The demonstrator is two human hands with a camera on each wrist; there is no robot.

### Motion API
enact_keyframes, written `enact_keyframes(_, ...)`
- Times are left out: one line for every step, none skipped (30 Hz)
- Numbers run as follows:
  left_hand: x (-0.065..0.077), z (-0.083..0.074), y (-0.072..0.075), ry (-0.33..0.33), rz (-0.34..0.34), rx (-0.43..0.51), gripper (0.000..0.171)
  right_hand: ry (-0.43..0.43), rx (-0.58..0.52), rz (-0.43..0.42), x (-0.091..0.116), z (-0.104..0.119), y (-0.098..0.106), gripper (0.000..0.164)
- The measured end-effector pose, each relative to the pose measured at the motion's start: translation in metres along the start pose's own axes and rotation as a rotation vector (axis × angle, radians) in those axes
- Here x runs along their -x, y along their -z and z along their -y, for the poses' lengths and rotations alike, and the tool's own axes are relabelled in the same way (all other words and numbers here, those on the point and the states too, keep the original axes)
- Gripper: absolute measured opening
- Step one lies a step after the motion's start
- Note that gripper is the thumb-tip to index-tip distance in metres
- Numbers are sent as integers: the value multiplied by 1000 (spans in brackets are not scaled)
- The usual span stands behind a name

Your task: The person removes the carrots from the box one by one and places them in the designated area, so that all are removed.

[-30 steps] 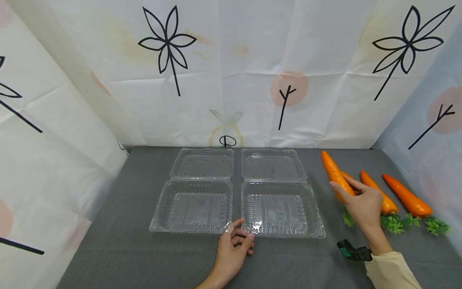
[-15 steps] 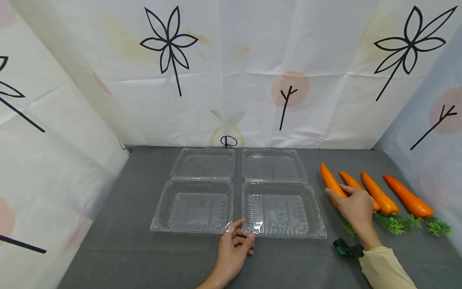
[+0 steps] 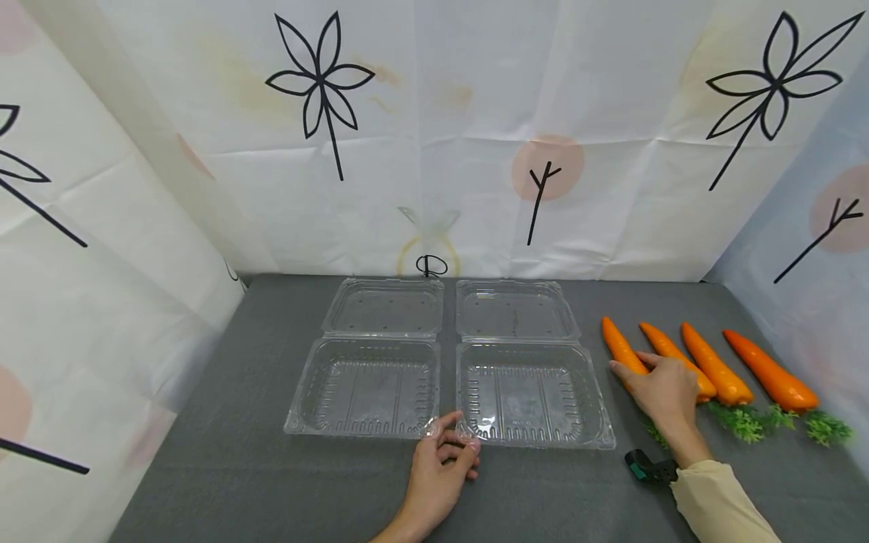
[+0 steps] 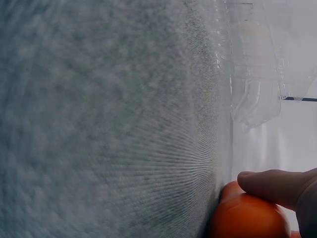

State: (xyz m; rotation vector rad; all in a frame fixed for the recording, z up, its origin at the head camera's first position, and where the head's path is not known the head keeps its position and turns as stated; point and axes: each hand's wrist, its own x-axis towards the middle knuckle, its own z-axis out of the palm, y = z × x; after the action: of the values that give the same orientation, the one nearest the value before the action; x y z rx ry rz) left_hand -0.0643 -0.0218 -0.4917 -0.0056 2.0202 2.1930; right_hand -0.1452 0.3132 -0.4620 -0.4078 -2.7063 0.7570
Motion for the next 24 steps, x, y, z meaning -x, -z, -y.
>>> enact_keyframes(0,0,0,4,0,-7,56,4,-1,-1,0,0,0,55)
enact_keyframes(0,0,0,7,1,-12,55,8,2,-4,1,0,0,55)
enact_keyframes(-1,0,1,10,1,-18,55,12,1,-4,1,1,0,55)
enact_keyframes(-1,-1,1,11,1,-21,55,15,1,-3,1,1,0,55)
enact_keyframes(-1,-1,1,10,1,-24,55,18,4,-3,0,1,0,55)
enact_keyframes(-1,-1,1,10,2,-26,55,20,7,-2,0,2,0,56)
enact_keyframes(-1,-1,1,9,2,-28,55,20,8,-2,0,3,0,56)
enact_keyframes(-1,-1,1,9,3,-26,55,19,10,-2,0,3,0,56)
enact_keyframes(-1,-2,1,9,4,-23,55,18,12,-2,0,3,0,57)
enact_keyframes(-1,-2,1,9,4,-23,55,17,16,2,-1,3,1,58)
enact_keyframes(-1,-2,1,9,4,-19,55,16,23,2,0,4,1,59)
enact_keyframes(-1,-2,0,10,3,-17,55,20,27,-2,0,4,2,59)
enact_keyframes(-1,-2,0,7,2,-10,56,20,27,-4,0,5,2,60)
enact_keyframes(0,-2,0,3,2,-4,56,22,27,-7,-1,5,3,61)
enact_keyframes(0,-2,0,-1,2,0,56,22,28,-9,0,6,4,61)
enact_keyframes(1,-2,0,-2,1,6,56,22,28,-9,0,7,5,62)
enact_keyframes(2,-2,0,2,1,14,58,25,28,-16,0,9,7,61)
enact_keyframes(4,-2,1,9,1,14,59,26,23,-22,1,10,8,61)
enact_keyframes(6,-3,2,14,1,6,59,25,19,-25,1,12,10,61)
enact_keyframes(7,-5,3,29,0,-8,60,30,16,-34,2,15,12,60)
enact_keyframes(10,-6,5,41,2,-35,61,39,10,-42,2,17,15,58)
enact_keyframes(13,-8,8,51,6,-71,61,53,2,-54,2,19,17,57)
enact_keyframes(16,-11,12,66,17,-120,60,73,0,-70,2,21,19,56)
enact_keyframes(19,-14,17,78,40,-171,59,99,-8,-85,2,22,22,54)
